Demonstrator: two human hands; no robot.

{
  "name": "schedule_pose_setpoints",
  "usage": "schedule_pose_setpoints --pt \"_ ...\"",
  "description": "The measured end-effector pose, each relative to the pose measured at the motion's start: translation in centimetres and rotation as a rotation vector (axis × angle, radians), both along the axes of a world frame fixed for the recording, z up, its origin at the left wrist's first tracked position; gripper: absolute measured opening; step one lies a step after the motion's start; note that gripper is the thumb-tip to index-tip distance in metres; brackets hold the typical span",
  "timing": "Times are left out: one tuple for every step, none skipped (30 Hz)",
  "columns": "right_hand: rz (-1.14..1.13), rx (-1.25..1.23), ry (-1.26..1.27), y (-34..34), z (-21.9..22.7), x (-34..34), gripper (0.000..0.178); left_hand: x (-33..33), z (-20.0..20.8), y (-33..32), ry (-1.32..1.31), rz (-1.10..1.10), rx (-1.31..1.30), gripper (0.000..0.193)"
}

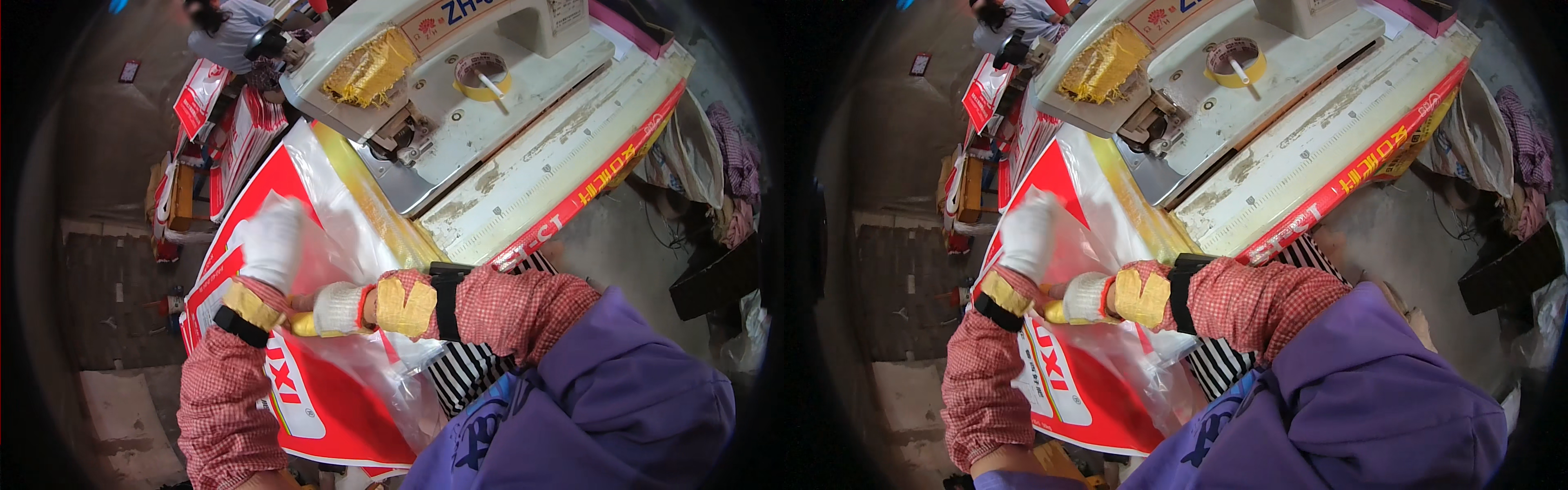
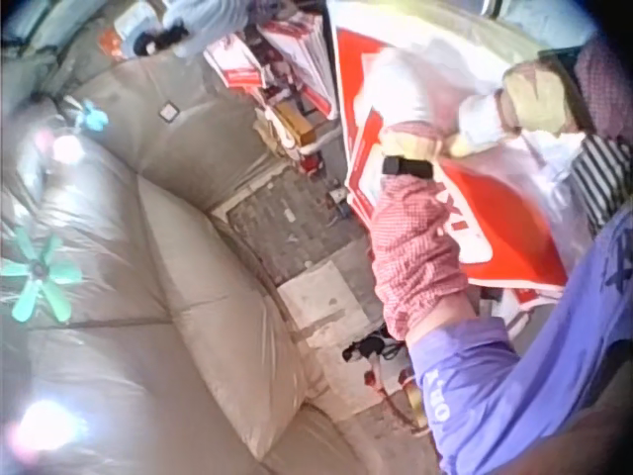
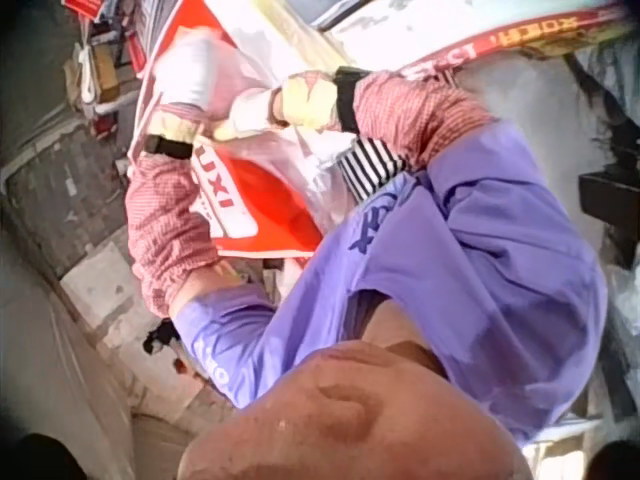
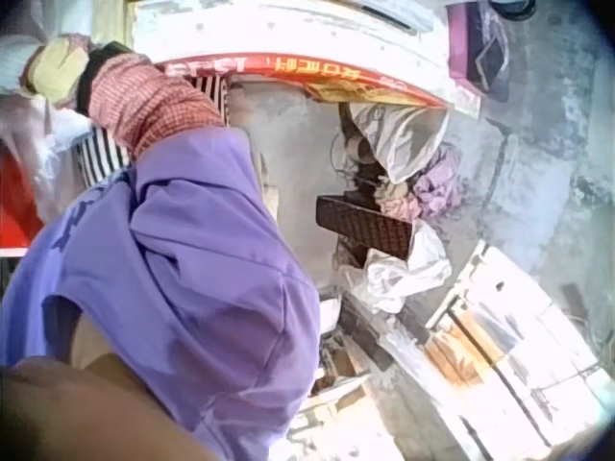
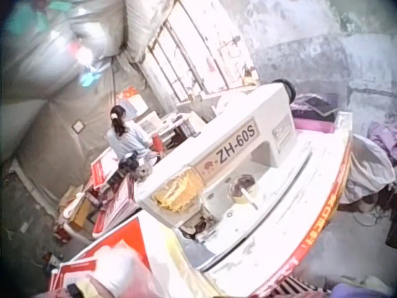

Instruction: Using an industrial sewing machine to join layers of large plastic bags.

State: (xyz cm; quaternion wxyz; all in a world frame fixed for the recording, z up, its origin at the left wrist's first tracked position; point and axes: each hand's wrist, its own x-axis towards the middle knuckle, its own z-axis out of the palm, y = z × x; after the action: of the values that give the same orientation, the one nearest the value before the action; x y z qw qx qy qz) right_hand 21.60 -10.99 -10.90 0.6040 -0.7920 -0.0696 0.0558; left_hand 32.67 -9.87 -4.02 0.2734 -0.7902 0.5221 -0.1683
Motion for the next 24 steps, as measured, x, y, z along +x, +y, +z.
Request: schedule_pose_setpoints --pt "-0.025 0.073 -0.006 -0.1 -0.2 -0.2 0.061 0.1 1.4 -1.1 -0.134 -0.001 -0.062 0.007" --pt "-0.031 0.080 -0.001 -0.5 -0.4 0.0 0.061 0.2 2.3 -2.7 -0.336 0.031 -0.095 0.008" --pt "0.001 0.004 -0.009 -0.6 -0.3 0.4 0.051 0.9 2.6 -3.2 -0.443 -0.048 -0.113 0.009" --pt "0.034 -0.072 -0.018 -0.4 -0.3 1.0 0.041 2.0 2.7 -3.3 -0.551 -0.127 -0.131 0.010" --pt "0.130 -0.108 0.034 -0.1 -0.5 1.6 0.036 3.8 1.1 -3.0 -0.427 0.031 -0.106 0.010" --pt "0.146 -0.107 0.024 1.7 -1.3 2.2 0.036 5.3 -0.2 -1.8 -0.312 0.204 -0.078 0.011" --pt "0.293 -0.451 -0.281 4.3 -3.2 2.7 0.032 5.6 -0.4 -1.7 -0.327 0.284 -0.012 0.012" --pt "0.429 -0.794 -0.590 7.1 -5.6 3.1 0.029 6.2 0.7 -1.8 -0.331 0.288 -0.010 0.012" --pt "0.407 -0.792 -0.562 10.6 -8.9 4.4 0.029 6.9 1.9 -3.4 -0.316 0.184 -0.041 0.012" --pt "0.475 0.100 -0.884 14.0 -12.3 4.1 0.025 6.7 3.9 -5.9 -0.307 0.069 -0.072 0.014" --pt "0.523 1.047 -1.133 18.2 -16.3 2.3 0.021 6.1 7.6 -6.9 -0.371 0.047 -0.064 0.014" --pt "0.516 2.042 -1.210 21.4 -21.7 -1.7 0.018 5.4 11.6 -6.9 -0.435 0.042 -0.060 0.014" --pt "0.534 2.055 -1.197 22.0 -19.8 -2.7 0.018 4.3 14.5 -7.0 -0.436 0.095 -0.059 0.018" --pt "0.437 1.817 -1.080 21.5 -18.5 -3.3 0.018 3.3 16.0 -8.0 -0.423 0.123 -0.060 0.021" --pt "0.354 1.582 -0.960 20.8 -16.8 -4.0 0.018 2.0 17.0 -8.2 -0.426 0.121 -0.055 0.021" --pt "0.270 1.345 -0.840 19.6 -15.0 -4.6 0.018 0.6 17.7 -8.2 -0.375 0.180 -0.069 0.025" --pt "0.187 1.108 -0.716 18.2 -13.3 -5.2 0.018 -0.3 18.0 -7.9 -0.322 0.239 -0.083 0.029" --pt "0.028 0.845 -0.588 13.9 -12.1 -5.2 0.019 -0.4 16.8 -10.4 -0.286 0.164 -0.093 0.029" --pt "0.019 0.614 -0.460 7.7 -14.1 -11.4 0.020 -0.1 18.9 -6.9 -0.345 0.263 -0.078 0.033" --pt "-0.071 0.367 -0.335 -0.4 -16.1 -17.8 0.022 -0.3 19.9 -6.3 -0.373 0.289 -0.069 0.036" --pt "-0.165 0.128 -0.195 -0.4 -11.2 -13.7 0.023 0.9 20.0 -6.4 -0.363 0.257 -0.095 0.030" --pt "-0.247 -0.110 -0.049 -1.4 -9.4 -14.5 0.024 0.1 19.6 -6.6 -0.357 0.247 -0.102 0.030" --pt "-0.460 -0.080 -0.080 -3.5 -7.3 -16.1 0.037 -1.1 19.2 -6.5 -0.363 0.224 -0.068 0.028" --pt "-0.661 -0.050 -0.122 -5.0 -5.2 -17.4 0.051 -2.3 19.2 -5.9 -0.378 0.214 -0.036 0.026"
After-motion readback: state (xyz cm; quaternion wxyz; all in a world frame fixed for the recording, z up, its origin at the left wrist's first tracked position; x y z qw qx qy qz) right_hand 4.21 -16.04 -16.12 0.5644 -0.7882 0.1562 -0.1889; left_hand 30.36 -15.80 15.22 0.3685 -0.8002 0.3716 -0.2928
